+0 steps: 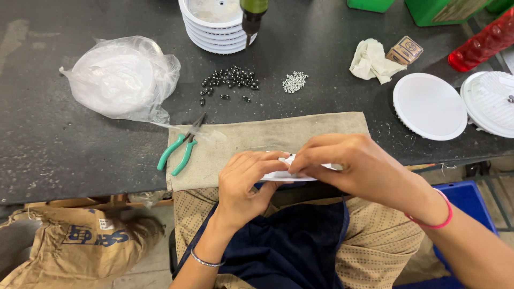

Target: The person assembles white round LED ceiling light fixtures at a workbench. They pick small screws from the table, drive them into the plastic lamp base using an electric screwdriver, wipe a translucent diffuser cover with a cloth, fit the cover onto the base, and place finished units onto a stack.

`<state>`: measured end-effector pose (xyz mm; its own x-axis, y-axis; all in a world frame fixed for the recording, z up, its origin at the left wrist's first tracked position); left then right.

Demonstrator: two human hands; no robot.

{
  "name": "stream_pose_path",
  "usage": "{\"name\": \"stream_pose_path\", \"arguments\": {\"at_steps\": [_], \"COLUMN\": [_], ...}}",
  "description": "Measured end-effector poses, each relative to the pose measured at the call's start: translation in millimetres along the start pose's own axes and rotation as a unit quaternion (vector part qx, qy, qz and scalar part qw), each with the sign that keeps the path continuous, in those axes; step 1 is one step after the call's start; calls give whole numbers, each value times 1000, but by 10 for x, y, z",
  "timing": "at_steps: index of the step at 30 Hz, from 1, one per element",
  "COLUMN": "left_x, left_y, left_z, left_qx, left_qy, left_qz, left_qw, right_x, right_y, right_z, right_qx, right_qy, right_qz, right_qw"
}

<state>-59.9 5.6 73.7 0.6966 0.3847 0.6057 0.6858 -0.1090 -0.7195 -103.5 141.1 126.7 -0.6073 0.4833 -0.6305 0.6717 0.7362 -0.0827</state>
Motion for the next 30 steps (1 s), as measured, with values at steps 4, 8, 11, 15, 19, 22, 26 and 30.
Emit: {"name": "stream_pose_path", "arguments": {"at_steps": [4,8,11,15,19,22,26,30], "left_x": [-10,-25,-27,-26,-10,-27,-51,-79], "left_y": [0,-1,-6,-6,0,-6,6,11], "left_z": [-24,-39,-46,-63,-61,-48,-37,-26], "left_qx": [6,15,19,34,40,40,39,38], "left_qy": [2,8,7,10,-4,-14,-14,-8], "left_qz": [9,2,-5,-15,-7,-4,-6,-14], "left_qw": [1000,1000,1000,999,999,999,999,999], "right_x": [154,187,230,428,522,428,20,-314], "right_y": [20,16,-184,-625,-729,-498,22,311], "right_z": [-233,-707,-894,-825,-823,-810,-708,-669], "right_qx": [97,300,374,367,394,410,381,370], "right_qy": [-42,-138,-80,-263,-322,-366,-431,-437], "right_qz": [50,-25,-47,-71,-63,-70,-109,-116], "right_qw": [993,944,923,890,859,833,811,811]}}
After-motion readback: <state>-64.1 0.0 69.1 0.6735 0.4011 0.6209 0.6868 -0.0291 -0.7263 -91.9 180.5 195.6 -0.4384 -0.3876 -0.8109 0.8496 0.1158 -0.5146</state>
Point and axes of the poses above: each hand's wrist, its own y-axis away from the middle knuckle, its own z-axis out of the palm, x = y × z, the point moved 9 cm from there along -y, towards the middle knuckle, and after that the axes turned 3 degrees about z, right-handed, at the moved point
